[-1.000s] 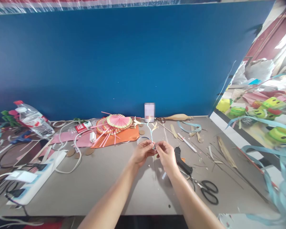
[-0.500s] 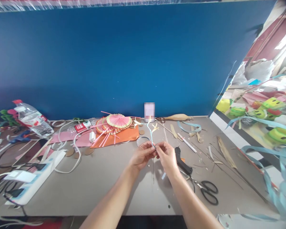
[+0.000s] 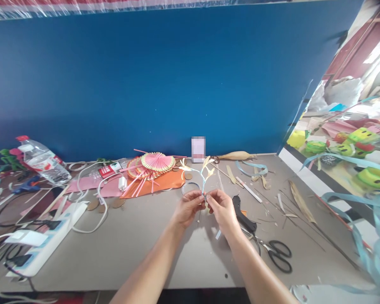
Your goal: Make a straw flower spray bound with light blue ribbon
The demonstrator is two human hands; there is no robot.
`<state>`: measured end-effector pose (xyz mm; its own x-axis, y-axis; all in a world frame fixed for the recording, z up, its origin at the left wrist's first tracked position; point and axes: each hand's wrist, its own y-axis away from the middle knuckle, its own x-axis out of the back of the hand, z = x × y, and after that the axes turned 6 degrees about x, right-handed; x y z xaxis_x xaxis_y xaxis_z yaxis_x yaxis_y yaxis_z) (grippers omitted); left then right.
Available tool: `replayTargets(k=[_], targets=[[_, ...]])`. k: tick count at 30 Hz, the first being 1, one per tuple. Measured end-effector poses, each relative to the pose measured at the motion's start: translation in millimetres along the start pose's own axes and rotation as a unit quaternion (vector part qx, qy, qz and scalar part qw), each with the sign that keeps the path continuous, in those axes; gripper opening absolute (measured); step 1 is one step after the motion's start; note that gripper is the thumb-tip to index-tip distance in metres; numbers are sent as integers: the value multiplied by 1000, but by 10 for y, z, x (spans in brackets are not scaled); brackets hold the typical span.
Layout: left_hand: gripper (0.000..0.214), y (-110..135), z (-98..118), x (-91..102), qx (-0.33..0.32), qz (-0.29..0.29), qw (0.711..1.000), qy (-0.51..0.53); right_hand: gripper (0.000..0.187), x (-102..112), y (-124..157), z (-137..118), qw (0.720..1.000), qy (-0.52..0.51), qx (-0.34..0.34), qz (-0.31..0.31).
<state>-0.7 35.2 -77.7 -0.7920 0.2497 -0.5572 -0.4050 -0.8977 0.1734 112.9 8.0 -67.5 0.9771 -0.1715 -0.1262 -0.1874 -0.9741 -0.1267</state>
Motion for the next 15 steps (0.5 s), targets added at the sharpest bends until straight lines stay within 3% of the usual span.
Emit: replayTargets(k=[5,10,15], targets=[[15,18,26,-17,11,6,1000,11,17,3,1,-31,1000,-8,2,-18],[19,33,24,-13,25,24,999,41,18,2,7,-95,998,10,60,-2],[18,35,-4,-3,41,11,996,82,20,-28,26,-128,997,33,58,-44]])
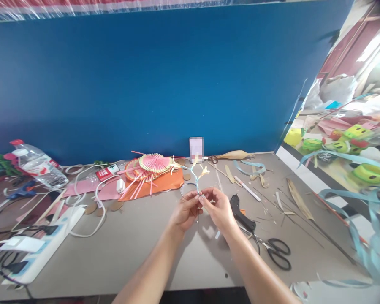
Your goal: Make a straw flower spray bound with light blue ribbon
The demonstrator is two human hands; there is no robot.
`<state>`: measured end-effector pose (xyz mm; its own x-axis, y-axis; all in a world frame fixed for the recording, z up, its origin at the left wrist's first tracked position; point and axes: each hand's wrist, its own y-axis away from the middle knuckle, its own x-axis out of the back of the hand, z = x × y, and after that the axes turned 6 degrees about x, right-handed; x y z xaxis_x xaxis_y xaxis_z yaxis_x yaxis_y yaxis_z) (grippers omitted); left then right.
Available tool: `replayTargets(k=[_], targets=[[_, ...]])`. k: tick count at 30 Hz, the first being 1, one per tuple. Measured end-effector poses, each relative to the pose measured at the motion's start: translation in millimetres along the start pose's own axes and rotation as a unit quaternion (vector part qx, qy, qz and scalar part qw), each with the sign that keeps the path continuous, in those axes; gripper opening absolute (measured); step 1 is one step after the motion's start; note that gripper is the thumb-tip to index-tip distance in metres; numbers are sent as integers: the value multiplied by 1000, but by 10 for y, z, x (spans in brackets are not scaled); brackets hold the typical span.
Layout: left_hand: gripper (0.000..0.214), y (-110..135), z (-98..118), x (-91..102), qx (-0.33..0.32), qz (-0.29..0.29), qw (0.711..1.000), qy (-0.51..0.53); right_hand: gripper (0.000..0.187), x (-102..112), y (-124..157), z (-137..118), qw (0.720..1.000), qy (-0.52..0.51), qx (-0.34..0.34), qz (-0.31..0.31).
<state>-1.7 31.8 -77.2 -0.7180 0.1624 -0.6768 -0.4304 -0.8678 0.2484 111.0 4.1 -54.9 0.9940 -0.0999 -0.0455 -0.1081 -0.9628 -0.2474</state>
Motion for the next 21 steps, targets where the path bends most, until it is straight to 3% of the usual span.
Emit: replayTargets(k=[11,21], targets=[[23,37,18,13,42,11,997,59,15,-7,-10,5,999,-19,-30,-28],[34,18,38,-3,29,3,999,27,14,31,-46,-64,997,61,-21,-41]])
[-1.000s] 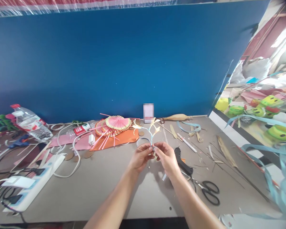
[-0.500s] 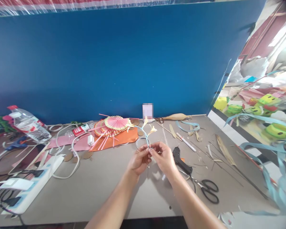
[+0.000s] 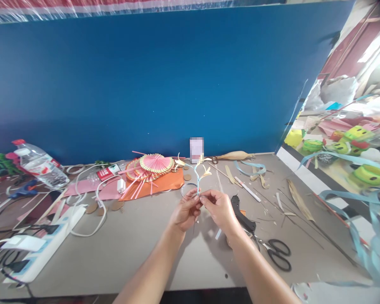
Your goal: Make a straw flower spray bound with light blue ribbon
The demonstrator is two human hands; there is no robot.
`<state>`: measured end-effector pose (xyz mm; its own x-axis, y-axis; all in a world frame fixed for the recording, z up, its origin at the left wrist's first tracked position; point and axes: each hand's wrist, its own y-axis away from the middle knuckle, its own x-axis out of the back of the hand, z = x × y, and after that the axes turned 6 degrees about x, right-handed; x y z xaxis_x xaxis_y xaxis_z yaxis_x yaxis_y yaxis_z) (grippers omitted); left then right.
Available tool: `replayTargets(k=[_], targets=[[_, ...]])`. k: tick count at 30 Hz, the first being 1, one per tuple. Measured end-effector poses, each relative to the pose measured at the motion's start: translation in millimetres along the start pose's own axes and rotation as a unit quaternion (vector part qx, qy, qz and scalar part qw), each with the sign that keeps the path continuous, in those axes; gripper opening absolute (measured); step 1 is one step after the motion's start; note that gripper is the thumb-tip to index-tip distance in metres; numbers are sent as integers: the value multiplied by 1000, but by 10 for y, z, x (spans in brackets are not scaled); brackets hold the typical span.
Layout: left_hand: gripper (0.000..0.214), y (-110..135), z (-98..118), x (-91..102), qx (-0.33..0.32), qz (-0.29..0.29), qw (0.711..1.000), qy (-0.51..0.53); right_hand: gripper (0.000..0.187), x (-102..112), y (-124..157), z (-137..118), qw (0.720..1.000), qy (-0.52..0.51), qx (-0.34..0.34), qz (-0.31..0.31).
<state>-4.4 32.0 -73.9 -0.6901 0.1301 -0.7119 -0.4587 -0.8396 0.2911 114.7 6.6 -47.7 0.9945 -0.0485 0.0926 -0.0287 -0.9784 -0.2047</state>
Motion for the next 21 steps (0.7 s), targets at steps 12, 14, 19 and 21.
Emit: replayTargets(k=[12,14,19,21], targets=[[25,18,11,-58,3,9,998,-69,13,3,-6,-22,999,38,-2,31],[25,45,5,-95,-24,20,994,-105,13,3,-16,-19,997,44,-4,56],[25,112,-43,-185,-72,57,984,-149,11,-5,-37,-39,994,51,-15,96],[24,116,-91,-210,-89,92,978,-165,10,-11,-38,-45,992,60,-21,107]])
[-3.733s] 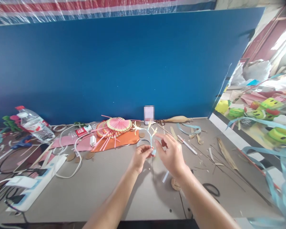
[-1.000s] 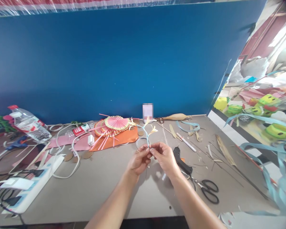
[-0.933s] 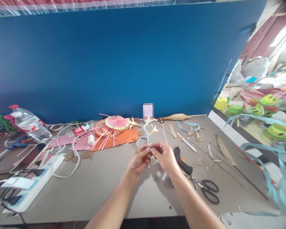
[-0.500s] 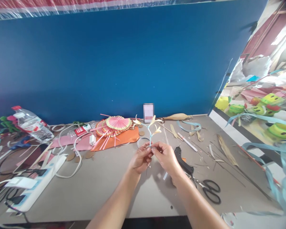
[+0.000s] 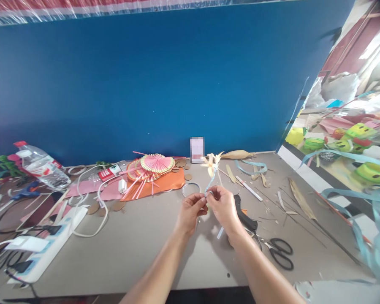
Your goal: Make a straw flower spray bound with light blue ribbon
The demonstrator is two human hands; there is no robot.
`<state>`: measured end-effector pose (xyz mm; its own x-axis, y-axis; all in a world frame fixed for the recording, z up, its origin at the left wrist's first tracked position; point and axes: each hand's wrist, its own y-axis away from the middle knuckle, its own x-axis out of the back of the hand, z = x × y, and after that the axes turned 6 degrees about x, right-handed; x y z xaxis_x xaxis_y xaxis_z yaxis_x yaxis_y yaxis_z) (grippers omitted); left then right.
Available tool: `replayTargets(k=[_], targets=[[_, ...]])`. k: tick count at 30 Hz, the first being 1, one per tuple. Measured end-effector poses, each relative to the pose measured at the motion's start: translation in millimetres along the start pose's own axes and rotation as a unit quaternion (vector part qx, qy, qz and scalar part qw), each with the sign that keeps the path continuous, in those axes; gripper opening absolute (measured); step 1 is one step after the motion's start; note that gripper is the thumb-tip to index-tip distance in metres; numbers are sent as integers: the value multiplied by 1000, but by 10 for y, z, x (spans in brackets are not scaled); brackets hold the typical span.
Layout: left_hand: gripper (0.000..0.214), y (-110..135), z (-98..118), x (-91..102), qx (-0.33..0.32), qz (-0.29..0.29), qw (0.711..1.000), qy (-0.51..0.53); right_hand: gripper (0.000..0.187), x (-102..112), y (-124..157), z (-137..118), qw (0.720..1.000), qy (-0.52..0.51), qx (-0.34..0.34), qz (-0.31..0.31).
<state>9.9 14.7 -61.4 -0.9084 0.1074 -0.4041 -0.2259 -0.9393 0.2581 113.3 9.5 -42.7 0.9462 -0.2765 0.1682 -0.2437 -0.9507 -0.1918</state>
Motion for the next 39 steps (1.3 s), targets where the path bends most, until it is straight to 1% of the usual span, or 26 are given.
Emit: replayTargets(k=[3,5,7,9,11,14,16,19,22,25,30,32,34,35,37,39], targets=[[24,10,-80,-52,-32,50,998,-32,9,-12,11,17,1000,13,2,14],[25,12,-125,-79,-62,73,994,-43,10,-19,22,42,999,26,10,23],[23,13,-144,-100,-80,86,992,-43,10,-23,32,65,998,45,19,30],[22,15,-136,-111,-71,89,993,-34,10,-19,34,79,998,56,23,31],[23,17,-110,-112,-41,78,996,-16,10,-9,26,88,999,44,19,24],[25,20,-76,-102,-1,45,999,11,11,12,0,108,1000,-28,-1,-9],[25,21,-71,-94,4,32,999,19,12,23,-19,126,996,-82,-27,-31],[24,22,-84,-85,-7,18,1000,21,13,29,-39,144,986,-145,-66,-54],[22,23,-95,-75,-11,-8,1000,24,13,31,-50,144,976,-192,-80,-70],[21,22,-81,-51,-2,-35,999,30,13,45,-57,146,970,-211,-81,-86],[20,13,-29,18,37,-76,996,35,14,96,-57,150,967,-202,-80,-133],[19,13,-14,33,49,-84,995,28,13,100,-54,139,966,-207,-76,-138],[18,19,-6,26,41,-76,996,11,13,84,-49,129,969,-205,-71,-115],[18,23,-6,13,26,-63,998,-2,12,70,-46,127,972,-202,-68,-99],[20,34,-12,-22,-15,-25,999,-32,12,36,-37,133,975,-200,-61,-74],[23,40,-26,-60,-49,12,997,-53,13,2,-28,153,975,-205,-54,-61]])
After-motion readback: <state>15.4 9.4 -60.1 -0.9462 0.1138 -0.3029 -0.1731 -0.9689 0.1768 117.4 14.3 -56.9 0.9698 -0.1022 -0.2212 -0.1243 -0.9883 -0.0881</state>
